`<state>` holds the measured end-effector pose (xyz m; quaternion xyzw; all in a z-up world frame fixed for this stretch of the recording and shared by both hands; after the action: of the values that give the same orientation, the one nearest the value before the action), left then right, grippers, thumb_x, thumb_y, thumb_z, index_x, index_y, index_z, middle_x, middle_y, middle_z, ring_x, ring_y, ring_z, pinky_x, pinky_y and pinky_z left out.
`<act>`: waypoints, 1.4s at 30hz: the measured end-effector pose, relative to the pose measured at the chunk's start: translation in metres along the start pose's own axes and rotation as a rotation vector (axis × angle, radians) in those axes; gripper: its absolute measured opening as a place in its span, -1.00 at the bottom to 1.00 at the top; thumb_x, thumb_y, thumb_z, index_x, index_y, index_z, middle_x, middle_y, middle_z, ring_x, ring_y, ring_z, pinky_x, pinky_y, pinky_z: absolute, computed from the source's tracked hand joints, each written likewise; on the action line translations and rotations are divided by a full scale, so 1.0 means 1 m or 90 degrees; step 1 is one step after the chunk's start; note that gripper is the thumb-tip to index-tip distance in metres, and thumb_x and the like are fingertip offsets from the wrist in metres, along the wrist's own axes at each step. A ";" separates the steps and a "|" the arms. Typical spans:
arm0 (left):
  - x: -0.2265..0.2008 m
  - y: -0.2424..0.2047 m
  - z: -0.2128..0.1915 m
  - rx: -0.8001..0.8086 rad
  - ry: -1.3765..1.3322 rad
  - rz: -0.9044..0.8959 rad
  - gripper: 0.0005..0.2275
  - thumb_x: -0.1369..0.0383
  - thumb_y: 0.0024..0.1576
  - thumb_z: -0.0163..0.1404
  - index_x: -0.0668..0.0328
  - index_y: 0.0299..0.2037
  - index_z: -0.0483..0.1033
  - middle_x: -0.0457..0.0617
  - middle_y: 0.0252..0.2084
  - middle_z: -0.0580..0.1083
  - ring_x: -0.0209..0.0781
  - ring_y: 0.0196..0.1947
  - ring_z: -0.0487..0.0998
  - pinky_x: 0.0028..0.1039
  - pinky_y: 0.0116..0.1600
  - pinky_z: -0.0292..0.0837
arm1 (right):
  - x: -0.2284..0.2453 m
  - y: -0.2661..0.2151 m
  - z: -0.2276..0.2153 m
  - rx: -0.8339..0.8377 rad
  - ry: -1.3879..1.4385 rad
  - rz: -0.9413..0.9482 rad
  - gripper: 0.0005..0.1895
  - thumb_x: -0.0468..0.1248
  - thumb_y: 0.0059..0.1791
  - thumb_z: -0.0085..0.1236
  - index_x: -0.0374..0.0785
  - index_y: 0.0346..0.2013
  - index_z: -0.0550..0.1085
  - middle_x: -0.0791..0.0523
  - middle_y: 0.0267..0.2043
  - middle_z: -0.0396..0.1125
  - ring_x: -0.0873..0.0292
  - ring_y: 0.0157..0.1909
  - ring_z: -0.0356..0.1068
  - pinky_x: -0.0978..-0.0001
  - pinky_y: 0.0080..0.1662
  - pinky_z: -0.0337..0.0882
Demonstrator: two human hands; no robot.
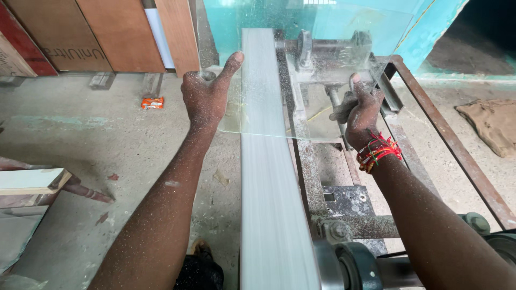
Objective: The person sands the edges of a glass pane by holding it against a moving belt sander, turning the pane to reach different sides.
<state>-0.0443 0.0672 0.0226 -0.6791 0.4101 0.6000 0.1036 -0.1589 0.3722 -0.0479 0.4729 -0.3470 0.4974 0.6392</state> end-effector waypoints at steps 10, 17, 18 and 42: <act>0.004 -0.008 0.025 -0.005 -0.043 0.040 -0.47 -0.22 -0.10 0.27 0.10 -0.53 0.42 -0.19 -0.62 0.40 -0.36 -0.63 0.50 -0.33 -0.48 0.58 | -0.013 0.012 -0.036 -0.001 0.047 -0.008 -0.59 0.01 0.11 0.23 -0.19 -0.26 0.27 0.20 -0.54 0.16 0.25 -0.66 0.12 0.36 -0.61 0.13; -0.007 -0.023 0.039 0.021 -0.094 0.054 -0.51 -0.17 -0.06 0.25 0.13 -0.39 0.51 -0.18 -0.55 0.47 -0.41 -0.55 0.56 -0.43 -0.38 0.57 | 0.003 0.020 -0.050 -0.025 -0.001 -0.035 -0.46 0.09 0.03 0.26 -0.19 -0.03 0.24 0.13 -0.35 0.28 0.23 -0.52 0.35 0.33 -0.50 0.42; -0.009 -0.024 0.039 0.015 -0.103 0.054 -0.51 -0.15 -0.06 0.26 0.14 -0.39 0.50 -0.17 -0.55 0.47 -0.41 -0.55 0.55 -0.44 -0.38 0.57 | 0.006 0.020 -0.050 -0.009 -0.007 -0.045 -0.44 0.09 0.02 0.25 -0.18 0.03 0.23 0.14 -0.36 0.26 0.23 -0.53 0.33 0.32 -0.52 0.41; 0.003 -0.026 0.043 -0.003 -0.155 0.086 -0.55 -0.08 -0.03 0.29 0.19 -0.39 0.56 -0.19 -0.57 0.48 -0.43 -0.58 0.51 -0.46 -0.41 0.50 | -0.010 0.044 -0.067 0.047 -0.005 -0.158 -0.18 0.06 0.08 0.29 -0.25 0.48 0.18 0.07 0.16 0.29 0.19 0.16 0.35 0.30 0.16 0.44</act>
<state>-0.0584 0.1100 -0.0006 -0.5724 0.4379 0.6845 0.1098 -0.2056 0.4352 -0.0665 0.5374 -0.2695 0.4250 0.6767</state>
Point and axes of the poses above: each hand's wrist, its own y-axis towards the middle knuckle, its own z-axis out of the palm, x = y × z, the point moved 1 cm from there along y, towards the middle knuckle
